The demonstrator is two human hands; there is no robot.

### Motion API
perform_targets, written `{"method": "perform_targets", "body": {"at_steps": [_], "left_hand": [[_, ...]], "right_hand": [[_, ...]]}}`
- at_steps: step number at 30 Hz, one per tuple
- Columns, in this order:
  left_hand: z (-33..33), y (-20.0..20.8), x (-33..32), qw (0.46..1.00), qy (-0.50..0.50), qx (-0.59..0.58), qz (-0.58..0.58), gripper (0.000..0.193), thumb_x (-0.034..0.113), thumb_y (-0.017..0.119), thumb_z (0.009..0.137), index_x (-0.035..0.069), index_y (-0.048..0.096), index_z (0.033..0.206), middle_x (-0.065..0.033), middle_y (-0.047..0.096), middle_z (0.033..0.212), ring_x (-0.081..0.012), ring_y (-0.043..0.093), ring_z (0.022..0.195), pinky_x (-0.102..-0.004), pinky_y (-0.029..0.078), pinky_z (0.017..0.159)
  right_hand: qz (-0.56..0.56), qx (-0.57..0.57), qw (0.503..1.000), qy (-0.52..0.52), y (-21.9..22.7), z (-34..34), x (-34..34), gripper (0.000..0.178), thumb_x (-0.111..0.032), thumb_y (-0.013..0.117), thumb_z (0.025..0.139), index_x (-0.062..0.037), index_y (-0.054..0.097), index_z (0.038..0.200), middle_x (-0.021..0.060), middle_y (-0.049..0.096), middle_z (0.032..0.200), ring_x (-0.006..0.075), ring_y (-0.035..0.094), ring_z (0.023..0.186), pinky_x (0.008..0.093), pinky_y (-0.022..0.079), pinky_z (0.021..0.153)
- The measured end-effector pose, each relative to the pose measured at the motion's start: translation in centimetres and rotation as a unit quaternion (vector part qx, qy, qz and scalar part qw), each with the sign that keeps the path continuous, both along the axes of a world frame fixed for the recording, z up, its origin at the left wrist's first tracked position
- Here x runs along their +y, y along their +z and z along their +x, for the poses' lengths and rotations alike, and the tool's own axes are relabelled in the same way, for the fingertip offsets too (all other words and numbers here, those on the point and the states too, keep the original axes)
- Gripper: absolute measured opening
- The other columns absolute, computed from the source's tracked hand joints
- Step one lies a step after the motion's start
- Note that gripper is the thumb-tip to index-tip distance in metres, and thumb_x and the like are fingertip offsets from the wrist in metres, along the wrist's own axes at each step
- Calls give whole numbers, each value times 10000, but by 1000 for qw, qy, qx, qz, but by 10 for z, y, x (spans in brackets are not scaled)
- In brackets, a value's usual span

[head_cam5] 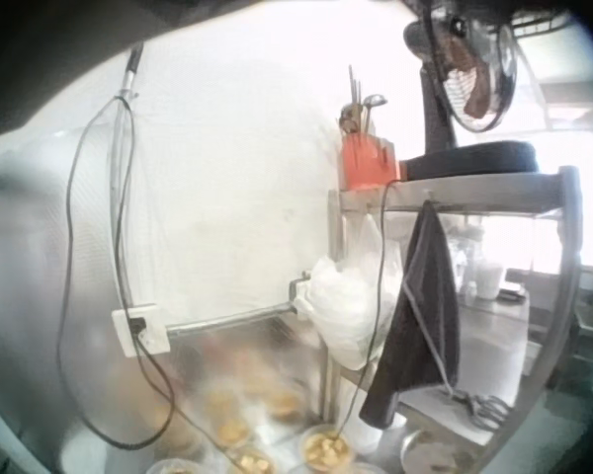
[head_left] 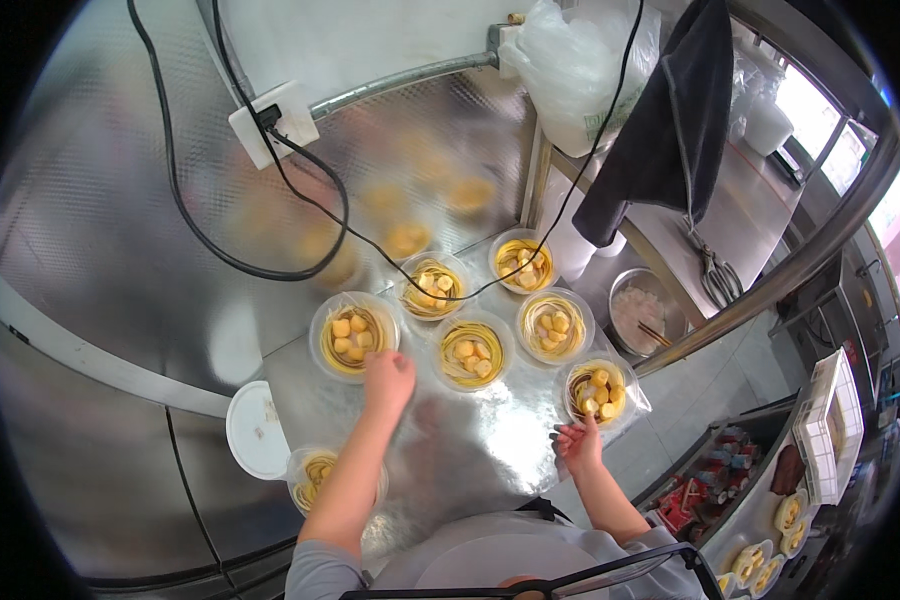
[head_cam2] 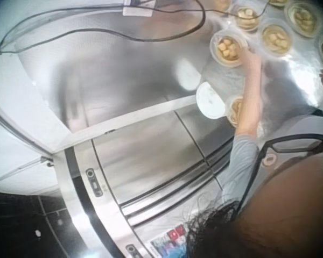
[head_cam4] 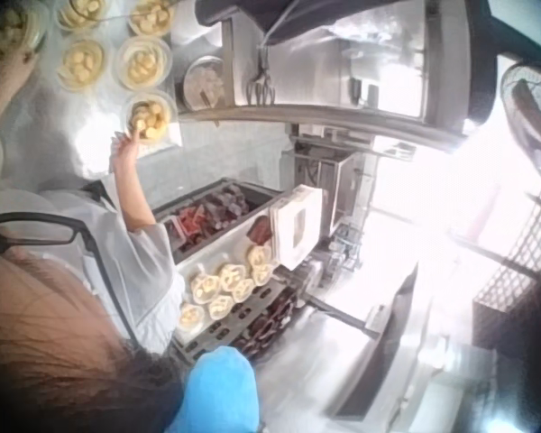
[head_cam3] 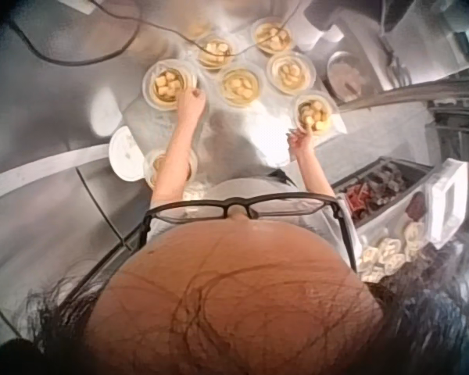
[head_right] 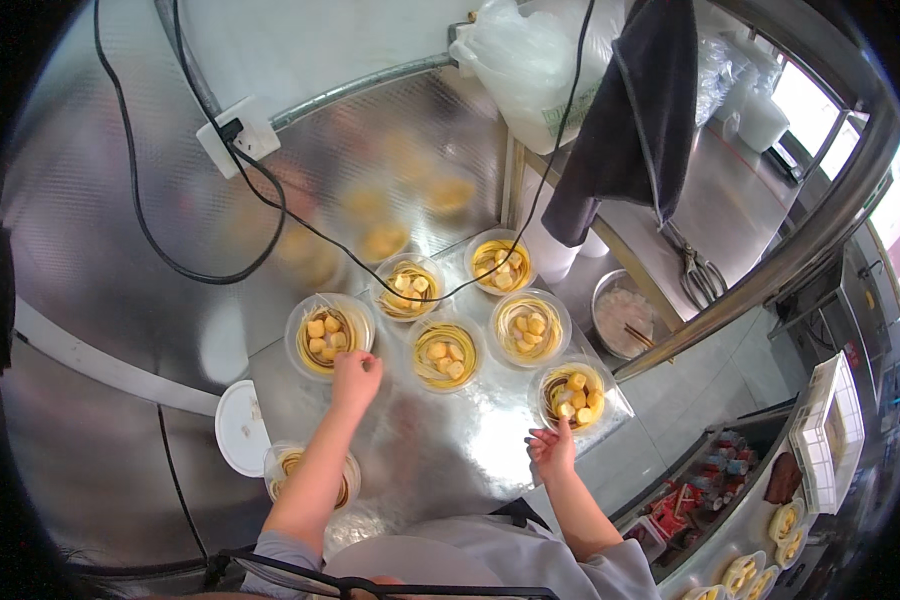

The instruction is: The person assembles multiple noodle bowls by adding ingredients from a refrigerator and a container. They place a white ingredient and then yellow fried pieces into bowls containing noodles, then store the finished bowls in the refrigerator.

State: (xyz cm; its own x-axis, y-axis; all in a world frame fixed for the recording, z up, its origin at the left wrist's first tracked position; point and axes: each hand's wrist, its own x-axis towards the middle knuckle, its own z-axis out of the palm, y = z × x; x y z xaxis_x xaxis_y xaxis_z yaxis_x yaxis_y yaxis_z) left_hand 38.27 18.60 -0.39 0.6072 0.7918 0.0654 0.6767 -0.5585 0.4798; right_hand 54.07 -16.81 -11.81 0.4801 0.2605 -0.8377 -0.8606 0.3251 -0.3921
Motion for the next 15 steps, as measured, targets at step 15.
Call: {"method": "perform_targets", "body": {"at_steps": [15], "left_hand": [[43,-13,-77,998,29,-12,58,440,178,671,830,69,511,1226,-168,550,1170,-356,615,988,-468,509,798]], "right_hand": [[33,-5,994,101,10,9,-15,308,-283,441,930,-10,555,845,142,649,752,232,587,612,312,483,555]]}}
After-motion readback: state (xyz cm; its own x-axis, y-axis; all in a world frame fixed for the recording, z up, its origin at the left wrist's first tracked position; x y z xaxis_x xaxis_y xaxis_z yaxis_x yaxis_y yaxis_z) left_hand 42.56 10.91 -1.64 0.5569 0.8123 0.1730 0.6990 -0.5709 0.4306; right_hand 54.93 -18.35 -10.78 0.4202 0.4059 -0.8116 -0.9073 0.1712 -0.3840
